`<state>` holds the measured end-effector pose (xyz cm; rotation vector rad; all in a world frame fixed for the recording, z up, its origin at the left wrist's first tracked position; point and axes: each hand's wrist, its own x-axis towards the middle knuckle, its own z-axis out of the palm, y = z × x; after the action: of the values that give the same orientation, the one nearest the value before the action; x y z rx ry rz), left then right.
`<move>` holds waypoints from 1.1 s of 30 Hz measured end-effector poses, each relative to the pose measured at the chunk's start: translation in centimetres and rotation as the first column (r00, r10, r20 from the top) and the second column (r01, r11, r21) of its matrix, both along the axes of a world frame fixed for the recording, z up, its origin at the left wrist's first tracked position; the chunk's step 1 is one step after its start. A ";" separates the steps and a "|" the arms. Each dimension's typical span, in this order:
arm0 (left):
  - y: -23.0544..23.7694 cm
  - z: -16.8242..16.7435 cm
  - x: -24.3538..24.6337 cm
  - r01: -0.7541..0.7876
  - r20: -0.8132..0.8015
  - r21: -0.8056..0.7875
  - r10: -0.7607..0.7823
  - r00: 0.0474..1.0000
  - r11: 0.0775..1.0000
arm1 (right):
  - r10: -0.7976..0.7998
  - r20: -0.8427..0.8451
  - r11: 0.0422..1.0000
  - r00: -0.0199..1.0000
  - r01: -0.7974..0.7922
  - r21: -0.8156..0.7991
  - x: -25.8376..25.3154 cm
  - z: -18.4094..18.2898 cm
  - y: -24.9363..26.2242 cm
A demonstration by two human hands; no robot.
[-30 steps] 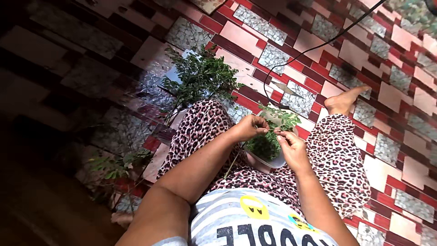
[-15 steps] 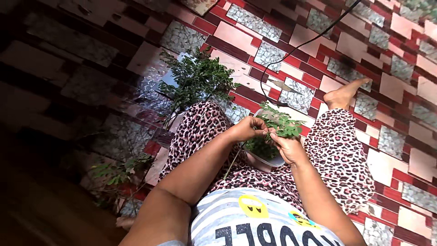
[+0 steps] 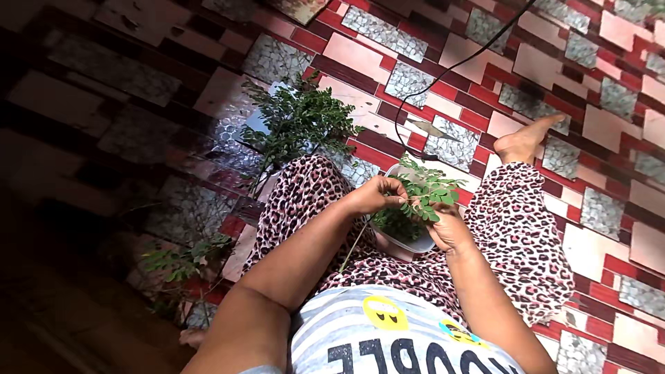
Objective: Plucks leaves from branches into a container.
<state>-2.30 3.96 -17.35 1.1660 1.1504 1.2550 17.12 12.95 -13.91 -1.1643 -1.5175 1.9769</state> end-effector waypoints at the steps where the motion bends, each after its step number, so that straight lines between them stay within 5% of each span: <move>1: 0.0 0.0 0.0 -0.002 0.000 -0.007 0.002 1.000 1.000 | -0.004 -0.012 0.999 1.000 0.004 0.042 0.0 -0.3 -0.1; 6: -0.1 0.3 0.2 -0.037 -0.007 -0.053 0.037 0.999 0.998 | 0.009 -0.062 0.936 0.998 0.014 0.353 0.0 -1.4 -0.5; 12: 0.0 0.2 0.2 -0.059 0.025 -0.098 0.061 0.998 0.993 | -0.022 -0.078 0.914 0.997 0.051 0.403 0.4 -1.9 -0.2; 16: 0.1 0.2 0.4 -0.116 0.065 -0.106 0.124 0.990 0.988 | 0.035 0.167 0.987 0.985 -0.060 0.152 0.9 -0.9 0.2; 20: 0.2 0.1 0.9 -0.154 0.081 -0.104 0.163 0.983 0.983 | 0.127 0.023 0.970 0.992 -0.119 -0.211 0.5 -0.8 -0.8; 24: 0.2 -0.1 1.3 -0.166 0.026 -0.082 0.169 0.985 0.983 | -0.079 -0.097 0.962 0.992 0.051 -0.267 -1.5 -0.8 -2.1; 33: 0.3 0.0 1.2 -0.124 0.010 -0.090 0.125 0.992 0.988 | -0.152 -0.056 0.951 0.987 0.131 -0.279 -1.7 -0.5 -2.5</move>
<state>-1.06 4.26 -17.39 1.0300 1.2708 1.2912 15.39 10.45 -14.44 -1.2500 -1.1129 2.1534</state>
